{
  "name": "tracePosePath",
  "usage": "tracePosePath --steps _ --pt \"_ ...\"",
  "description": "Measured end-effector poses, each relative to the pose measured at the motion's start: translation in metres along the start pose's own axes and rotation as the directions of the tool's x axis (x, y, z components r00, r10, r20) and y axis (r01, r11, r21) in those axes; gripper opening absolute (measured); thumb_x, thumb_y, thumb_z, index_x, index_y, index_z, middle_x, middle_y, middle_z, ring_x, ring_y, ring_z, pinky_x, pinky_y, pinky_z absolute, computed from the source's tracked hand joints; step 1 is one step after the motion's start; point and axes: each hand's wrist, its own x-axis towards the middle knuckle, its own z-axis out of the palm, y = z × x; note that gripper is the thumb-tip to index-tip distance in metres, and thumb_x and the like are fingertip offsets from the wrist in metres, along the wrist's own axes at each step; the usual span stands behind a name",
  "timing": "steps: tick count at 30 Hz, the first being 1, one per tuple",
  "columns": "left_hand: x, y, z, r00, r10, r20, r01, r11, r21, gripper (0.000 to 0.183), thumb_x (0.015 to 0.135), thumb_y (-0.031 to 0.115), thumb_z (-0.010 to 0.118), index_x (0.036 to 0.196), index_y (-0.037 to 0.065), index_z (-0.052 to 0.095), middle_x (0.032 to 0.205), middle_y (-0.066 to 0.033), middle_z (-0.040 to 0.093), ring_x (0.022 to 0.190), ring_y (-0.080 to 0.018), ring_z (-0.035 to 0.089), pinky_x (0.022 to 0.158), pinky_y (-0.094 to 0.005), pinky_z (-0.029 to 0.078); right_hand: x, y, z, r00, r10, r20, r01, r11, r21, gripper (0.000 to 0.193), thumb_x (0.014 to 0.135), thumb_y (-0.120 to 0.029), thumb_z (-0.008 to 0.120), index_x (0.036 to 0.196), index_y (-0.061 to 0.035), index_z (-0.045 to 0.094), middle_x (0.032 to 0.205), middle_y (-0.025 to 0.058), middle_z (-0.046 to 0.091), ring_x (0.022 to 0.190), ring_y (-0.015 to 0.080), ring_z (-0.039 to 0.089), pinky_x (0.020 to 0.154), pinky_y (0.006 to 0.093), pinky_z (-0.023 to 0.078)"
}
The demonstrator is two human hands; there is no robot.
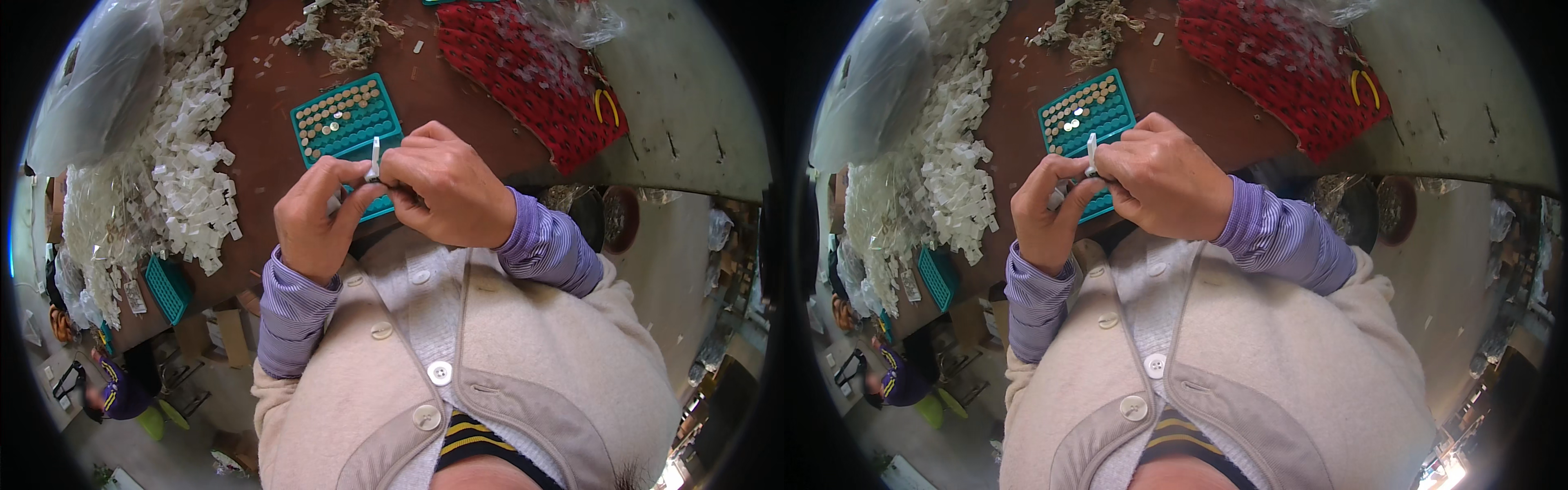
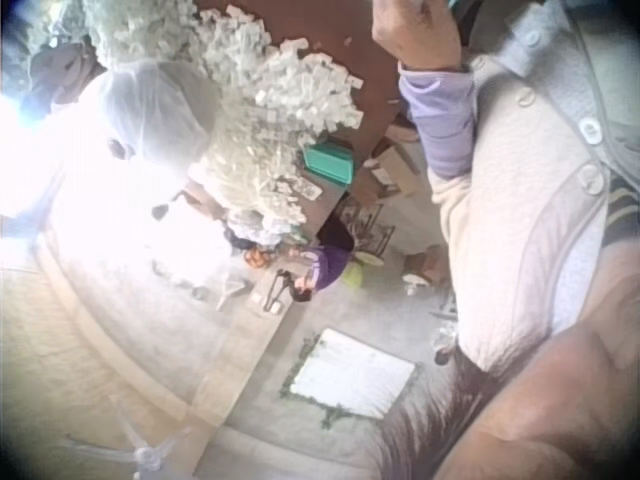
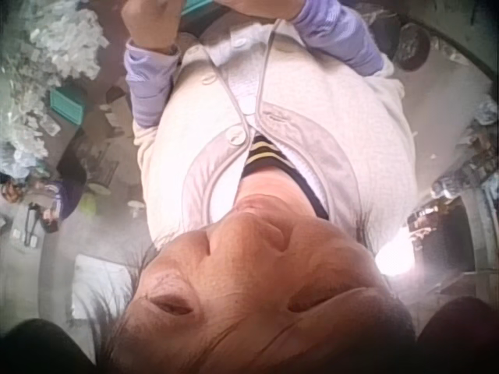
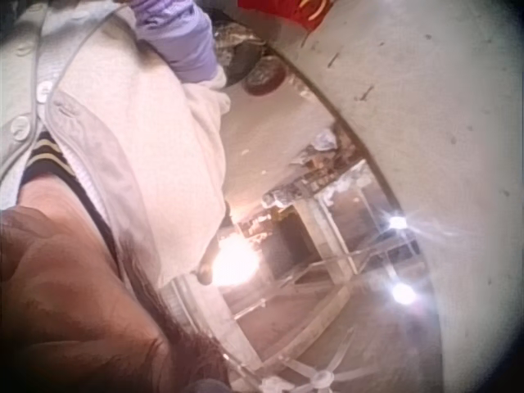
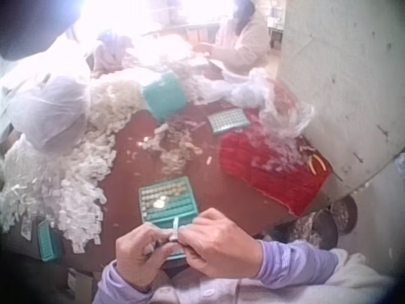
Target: The person repeatedly picks small white plastic housings and inserts small cylindrical components into them, then tests each assembly by pressing a button that lights a red LED. Completed units are placed into a teal tray. The person handles components one at a time throughout the clip.
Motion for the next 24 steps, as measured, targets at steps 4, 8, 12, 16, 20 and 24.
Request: tracePosePath --steps 4,8,12,16,20,24 --pt "-0.002 0.011 0.018 0.900 -0.429 0.074 0.380 0.690 -0.616 0.020 0.101 0.006 0.078 0.119 0.002 0.072 0.101 -0.0021 0.077 0.083 -0.0030 0.064 0.066 -0.0211 0.049 -0.006 0.008 -0.001 0.983 0.004 -0.186 -0.032 0.988 -0.149 0.018 0.080 -0.004 0.076 0.089 -0.0090 0.061 0.077 0.0056 0.063 0.077 0.0252 0.067 0.088 0.0415 0.050" --pt "0.001 0.011 0.023 0.860 -0.500 0.102 0.433 0.609 -0.664 0.023 0.102 0.007 0.077 0.123 0.003 0.072 0.105 -0.0031 0.077 0.083 -0.0009 0.062 0.064 -0.0172 0.047 -0.009 0.014 0.002 0.955 -0.002 -0.298 -0.052 0.984 -0.172 0.024 0.075 0.002 0.077 0.089 -0.0088 0.061 0.076 0.0040 0.061 0.073 0.0245 0.064 0.087 0.0419 0.049" --pt "0.002 0.010 0.024 0.877 -0.477 0.053 0.390 0.644 -0.658 0.027 0.101 0.008 0.079 0.127 0.003 0.073 0.103 -0.0015 0.076 0.080 -0.0005 0.060 0.064 -0.0167 0.046 -0.009 0.014 0.002 0.958 -0.003 -0.285 -0.033 0.992 -0.122 0.024 0.075 0.002 0.078 0.089 -0.0088 0.062 0.077 0.0041 0.060 0.073 0.0252 0.063 0.087 0.0422 0.050" --pt "-0.001 0.010 0.026 0.880 -0.475 0.004 0.359 0.660 -0.660 0.024 0.100 0.008 0.080 0.123 0.004 0.074 0.099 0.0020 0.074 0.078 -0.0010 0.057 0.063 -0.0173 0.045 -0.007 0.010 0.005 0.961 -0.057 -0.270 0.023 0.991 -0.128 0.021 0.078 -0.002 0.079 0.088 -0.0083 0.062 0.081 0.0044 0.064 0.078 0.0249 0.067 0.090 0.0427 0.049" --pt "-0.003 0.007 0.026 0.920 -0.369 -0.132 0.269 0.840 -0.472 0.020 0.100 0.009 0.081 0.119 0.004 0.076 0.095 0.0022 0.073 0.073 -0.0007 0.055 0.060 -0.0174 0.042 -0.005 0.008 0.013 0.957 -0.049 -0.285 0.014 0.992 -0.123 0.023 0.078 -0.002 0.081 0.089 -0.0084 0.063 0.080 0.0044 0.064 0.077 0.0253 0.067 0.091 0.0432 0.049" --pt "-0.006 0.002 0.016 0.882 -0.467 -0.066 0.344 0.732 -0.588 0.019 0.100 0.012 0.081 0.116 0.003 0.076 0.093 -0.0004 0.074 0.068 0.0007 0.052 0.058 -0.0169 0.041 -0.006 0.007 0.022 0.964 0.033 -0.264 -0.053 0.996 -0.068 0.021 0.083 -0.004 0.081 0.092 -0.0084 0.063 0.079 0.0043 0.065 0.076 0.0252 0.068 0.092 0.0436 0.049"
